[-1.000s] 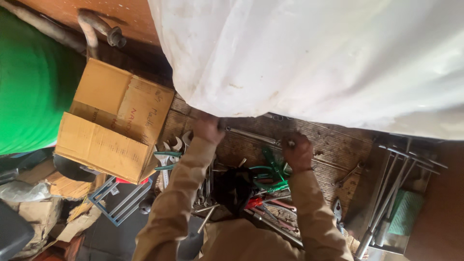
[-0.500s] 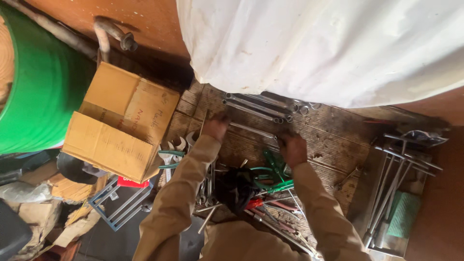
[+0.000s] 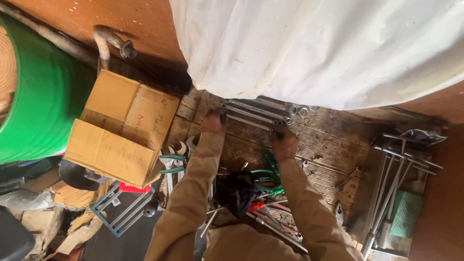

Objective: The person sorts and arranges various hand tools on a wooden workbench. They pick up wrenches, pliers, and screwdrivers one by one, inspect them, and place them in neat rows. The person also moves a black cloth and a cardboard box to clear space for the tools.

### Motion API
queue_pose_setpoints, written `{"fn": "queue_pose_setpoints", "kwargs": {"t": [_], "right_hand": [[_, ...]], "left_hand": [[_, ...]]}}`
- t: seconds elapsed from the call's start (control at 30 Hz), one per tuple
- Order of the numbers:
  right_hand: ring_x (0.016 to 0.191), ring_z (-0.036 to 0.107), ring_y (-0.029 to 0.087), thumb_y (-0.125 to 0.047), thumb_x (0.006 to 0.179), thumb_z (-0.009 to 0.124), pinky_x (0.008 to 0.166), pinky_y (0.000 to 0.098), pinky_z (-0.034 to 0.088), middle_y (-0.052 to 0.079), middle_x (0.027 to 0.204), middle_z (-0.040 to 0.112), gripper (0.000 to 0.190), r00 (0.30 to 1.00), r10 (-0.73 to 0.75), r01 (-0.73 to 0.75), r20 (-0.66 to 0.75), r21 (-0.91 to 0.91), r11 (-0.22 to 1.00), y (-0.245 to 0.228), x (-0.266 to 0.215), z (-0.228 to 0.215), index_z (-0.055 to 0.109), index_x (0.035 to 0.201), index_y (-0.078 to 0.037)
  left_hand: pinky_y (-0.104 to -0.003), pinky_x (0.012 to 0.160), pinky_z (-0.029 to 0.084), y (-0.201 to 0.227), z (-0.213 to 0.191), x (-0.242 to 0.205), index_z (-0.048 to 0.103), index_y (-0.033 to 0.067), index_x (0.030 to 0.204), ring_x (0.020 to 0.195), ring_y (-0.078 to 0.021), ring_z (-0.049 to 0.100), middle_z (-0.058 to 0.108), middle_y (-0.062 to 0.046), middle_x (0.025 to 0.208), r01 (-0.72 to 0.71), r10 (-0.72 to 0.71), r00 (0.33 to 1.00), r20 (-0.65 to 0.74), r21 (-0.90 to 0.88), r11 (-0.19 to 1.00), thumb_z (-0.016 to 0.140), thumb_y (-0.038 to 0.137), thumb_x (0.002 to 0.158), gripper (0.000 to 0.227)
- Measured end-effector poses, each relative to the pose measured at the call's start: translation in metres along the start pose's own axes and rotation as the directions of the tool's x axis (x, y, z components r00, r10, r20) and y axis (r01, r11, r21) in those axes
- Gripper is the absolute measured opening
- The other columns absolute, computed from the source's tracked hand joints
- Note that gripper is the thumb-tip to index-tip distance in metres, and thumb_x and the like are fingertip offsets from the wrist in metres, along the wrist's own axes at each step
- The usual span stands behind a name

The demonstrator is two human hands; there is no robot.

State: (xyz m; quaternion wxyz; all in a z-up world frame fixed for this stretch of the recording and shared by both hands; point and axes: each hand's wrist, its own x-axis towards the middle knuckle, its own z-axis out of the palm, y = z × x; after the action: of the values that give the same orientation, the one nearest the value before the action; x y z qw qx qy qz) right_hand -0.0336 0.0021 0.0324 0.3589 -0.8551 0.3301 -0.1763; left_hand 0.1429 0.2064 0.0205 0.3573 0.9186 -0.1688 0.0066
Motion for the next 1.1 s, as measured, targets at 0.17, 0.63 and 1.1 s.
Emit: {"fn": "queue_pose_setpoints", "kwargs": {"t": [0.17, 0.63, 1.1], "right_hand": [[0.080, 0.077, 0.027, -0.016, 0.083, 0.080, 0.076, 0.0377, 0.060, 0.012, 0.089, 0.078, 0.013, 0.999, 0.037, -0.037, -0.037, 0.003, 0.999, 0.000, 0.001, 0.005, 0.077, 0.095, -0.012], [0.081, 0.078, 0.019, -0.021, 0.082, 0.085, 0.077, 0.0313, 0.061, 0.006, 0.090, 0.080, 0.020, 0.998, 0.064, -0.062, -0.023, 0.061, 0.996, 0.010, 0.004, 0.005, 0.078, 0.098, -0.013], [0.075, 0.078, 0.022, -0.025, 0.083, 0.079, 0.070, 0.0349, 0.061, 0.008, 0.085, 0.080, 0.019, 0.938, 0.180, -0.127, 0.295, -0.190, 0.973, 0.066, -0.116, -0.153, 0.080, 0.098, -0.013]], "left_hand": [[-0.052, 0.073, 0.058, -0.007, 0.010, 0.003, 0.074, 0.0172, 0.103, 0.083, -0.0401, 0.071, 0.071, -0.014, 0.099, 0.037, -0.037, 0.999, -0.014, 0.005, 0.999, 0.078, 0.016, 0.083, 0.020], [-0.047, 0.073, 0.059, -0.022, 0.020, 0.002, 0.075, 0.0133, 0.101, 0.084, -0.0381, 0.071, 0.071, -0.015, 0.102, -0.027, 0.024, 0.999, -0.049, -0.057, 0.998, 0.083, 0.017, 0.075, 0.028], [-0.065, 0.107, 0.034, 0.096, -0.079, -0.170, 0.058, 0.0079, 0.137, 0.129, -0.0431, 0.051, 0.059, -0.019, 0.136, -0.503, 0.463, 0.701, 0.542, -0.085, 0.860, 0.084, 0.050, 0.071, 0.082]]}}
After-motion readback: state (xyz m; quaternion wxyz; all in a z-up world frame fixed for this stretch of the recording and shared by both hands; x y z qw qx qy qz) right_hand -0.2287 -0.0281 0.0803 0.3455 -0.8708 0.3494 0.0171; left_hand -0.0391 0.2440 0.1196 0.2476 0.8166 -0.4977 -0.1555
